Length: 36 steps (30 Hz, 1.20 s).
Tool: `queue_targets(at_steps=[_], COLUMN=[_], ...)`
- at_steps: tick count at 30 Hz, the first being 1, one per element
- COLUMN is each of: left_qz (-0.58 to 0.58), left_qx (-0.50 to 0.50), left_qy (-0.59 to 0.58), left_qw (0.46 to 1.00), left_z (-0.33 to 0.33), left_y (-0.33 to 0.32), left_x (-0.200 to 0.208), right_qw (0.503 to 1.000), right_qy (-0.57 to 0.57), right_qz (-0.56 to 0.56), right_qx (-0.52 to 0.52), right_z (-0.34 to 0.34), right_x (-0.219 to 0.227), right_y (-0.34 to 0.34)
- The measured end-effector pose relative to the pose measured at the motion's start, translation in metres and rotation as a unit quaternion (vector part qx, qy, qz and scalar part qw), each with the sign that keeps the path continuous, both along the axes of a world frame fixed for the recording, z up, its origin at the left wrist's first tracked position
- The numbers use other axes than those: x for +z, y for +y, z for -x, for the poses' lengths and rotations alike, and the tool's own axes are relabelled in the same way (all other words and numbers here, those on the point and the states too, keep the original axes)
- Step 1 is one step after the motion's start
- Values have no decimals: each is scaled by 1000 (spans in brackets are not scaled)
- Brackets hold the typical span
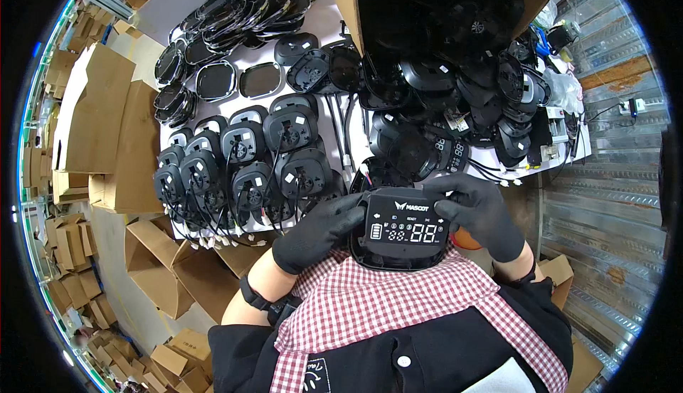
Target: The recorder is assembling electronic components, possibly digital displays or control panels, in a warehouse or factory setting.
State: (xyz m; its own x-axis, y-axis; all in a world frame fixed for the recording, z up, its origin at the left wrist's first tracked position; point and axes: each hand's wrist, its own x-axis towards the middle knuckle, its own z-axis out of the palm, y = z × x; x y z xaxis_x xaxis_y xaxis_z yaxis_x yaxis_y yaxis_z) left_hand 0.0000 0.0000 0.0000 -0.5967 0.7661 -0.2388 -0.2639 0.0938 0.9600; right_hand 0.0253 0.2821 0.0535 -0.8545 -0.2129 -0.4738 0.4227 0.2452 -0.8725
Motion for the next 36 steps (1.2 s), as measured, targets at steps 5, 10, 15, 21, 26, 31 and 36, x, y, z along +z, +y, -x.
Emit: queue_targets(at_steps=[5, 10, 15, 21, 26, 31, 36], left_qz=[6, 3, -13, -53, 18, 41, 35], left_qx=[59, 56, 64, 54, 121, 156, 197], left_qy=[-153, -121, -90, -49, -170, -135, -46], left_qw=[986, 991, 994, 996, 978, 978, 979], left_z=[2, -4, -12, -10, -9, 14, 23], left_y=[2, 3, -1, 7, 24, 19, 21], left_x=[17, 19, 4, 9, 24, 37, 37], right_qw=[996, 993, 997, 994, 975, 853, 989], right_qy=[-20, 102, 70, 79, 187, 432, 35], right_qz=[61, -19, -6, -35, -85, -294, 140], right_qx=[-57, 49, 40, 61, 85, -4, -14], right_z=[3, -12, -13, -11, -7, 8, 11], right_x=[11, -12, -14, -15, -11, -5, -30], right_y=[6, -2, -2, -3, -10, -5, -23])
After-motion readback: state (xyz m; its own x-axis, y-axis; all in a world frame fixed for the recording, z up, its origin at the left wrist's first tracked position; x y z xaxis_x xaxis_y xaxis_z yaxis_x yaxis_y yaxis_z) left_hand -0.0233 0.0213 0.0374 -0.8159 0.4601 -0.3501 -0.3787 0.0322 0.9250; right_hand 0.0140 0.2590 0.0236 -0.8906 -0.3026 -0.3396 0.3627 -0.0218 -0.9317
